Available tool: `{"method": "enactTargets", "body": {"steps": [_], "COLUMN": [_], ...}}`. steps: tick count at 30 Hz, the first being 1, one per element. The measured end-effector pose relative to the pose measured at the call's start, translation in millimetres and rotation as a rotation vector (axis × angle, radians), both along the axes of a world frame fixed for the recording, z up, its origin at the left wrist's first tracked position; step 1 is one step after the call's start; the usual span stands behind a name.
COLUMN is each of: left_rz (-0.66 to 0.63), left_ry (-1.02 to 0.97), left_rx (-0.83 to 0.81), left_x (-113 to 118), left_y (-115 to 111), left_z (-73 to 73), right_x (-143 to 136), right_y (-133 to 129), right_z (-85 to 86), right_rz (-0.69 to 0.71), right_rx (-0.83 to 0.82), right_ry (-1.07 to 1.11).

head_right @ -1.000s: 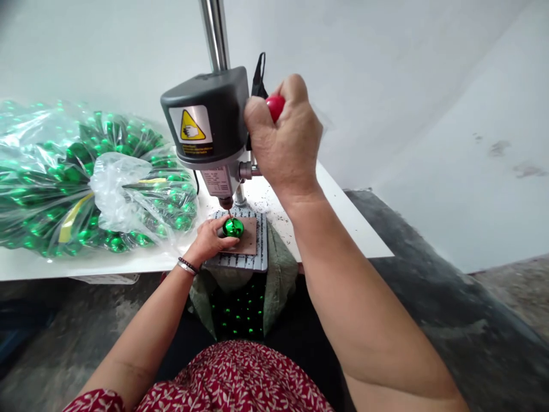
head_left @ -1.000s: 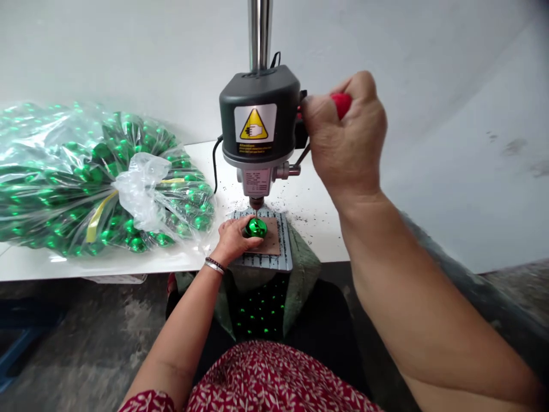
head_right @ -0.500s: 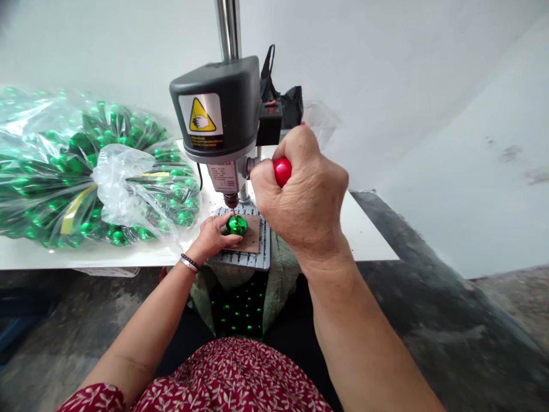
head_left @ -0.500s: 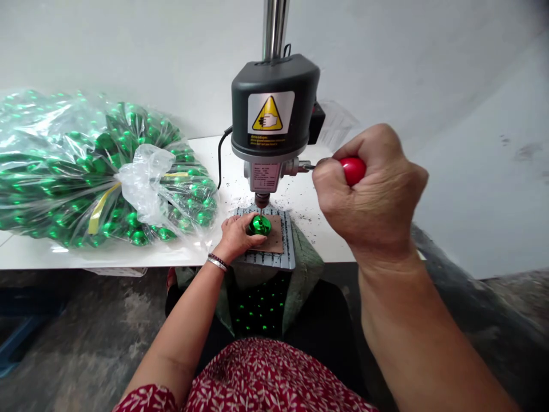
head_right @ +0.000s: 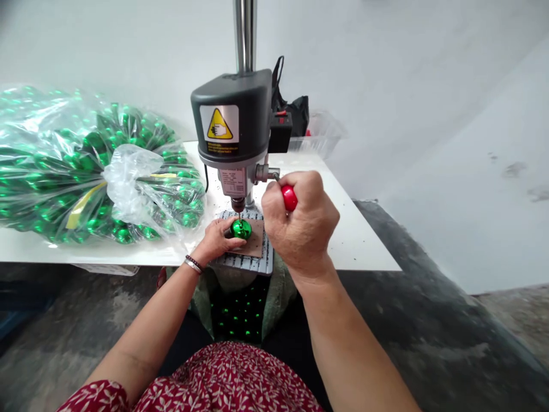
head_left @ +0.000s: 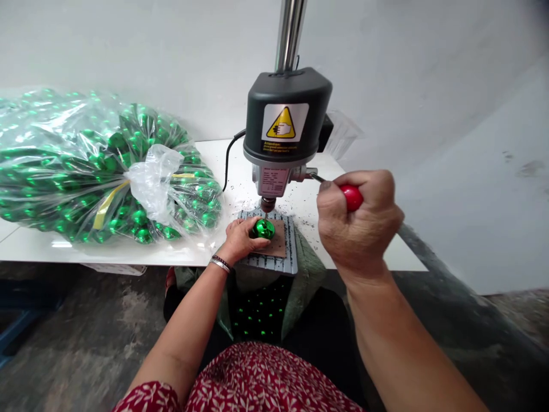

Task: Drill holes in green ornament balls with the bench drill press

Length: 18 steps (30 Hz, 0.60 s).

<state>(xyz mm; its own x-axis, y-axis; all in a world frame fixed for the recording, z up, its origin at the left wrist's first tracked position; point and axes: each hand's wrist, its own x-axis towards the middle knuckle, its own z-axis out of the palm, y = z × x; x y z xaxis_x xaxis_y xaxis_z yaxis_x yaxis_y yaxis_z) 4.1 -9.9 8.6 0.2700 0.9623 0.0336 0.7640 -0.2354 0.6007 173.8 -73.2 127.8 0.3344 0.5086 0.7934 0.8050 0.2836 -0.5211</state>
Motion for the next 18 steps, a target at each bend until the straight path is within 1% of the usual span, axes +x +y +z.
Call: {"method": "enactTargets", "body": {"steps": [5, 9, 11, 13, 14, 15, 16, 18], "left_rz": [0.002, 0.001, -0.002, 0.001, 0.006, 0.008, 0.007, 0.006], "left_ry": [-0.009, -0.025, -0.026, -0.034, -0.042, -0.052, -0.061, -0.088], "left_rx": [-0.003, 0.006, 0.016, 0.021, 0.025, 0.029, 0.032, 0.035], "left_x": [-1, -1, -1, 0, 1, 1, 2, 3], "left_y": [-1, -1, -1, -1, -1, -2, -2, -4], "left_z": [-1.3, -3.5, -4.6, -4.6, -4.2, -3.4, -2.3, 0.3], "right_x": [-2, -3, -4, -5, -5, -5, -4, -2], "right_y": [2, 2, 1, 2, 3, 5, 9, 18], "right_z": [-10.6, -30.2, -40.4, -42.4, -38.4, -30.7, -19.6, 9.5], "right_rz": [-0.036, -0.052, -0.032, -0.013, -0.014, -0.018, -0.019, 0.015], "right_rx": [0.056, 0.165, 0.204, 0.209, 0.207, 0.205, 0.195, 0.141], "right_ry": [0.007, -0.052, -0.075, -0.049, -0.022, 0.012, 0.041, 0.086]}}
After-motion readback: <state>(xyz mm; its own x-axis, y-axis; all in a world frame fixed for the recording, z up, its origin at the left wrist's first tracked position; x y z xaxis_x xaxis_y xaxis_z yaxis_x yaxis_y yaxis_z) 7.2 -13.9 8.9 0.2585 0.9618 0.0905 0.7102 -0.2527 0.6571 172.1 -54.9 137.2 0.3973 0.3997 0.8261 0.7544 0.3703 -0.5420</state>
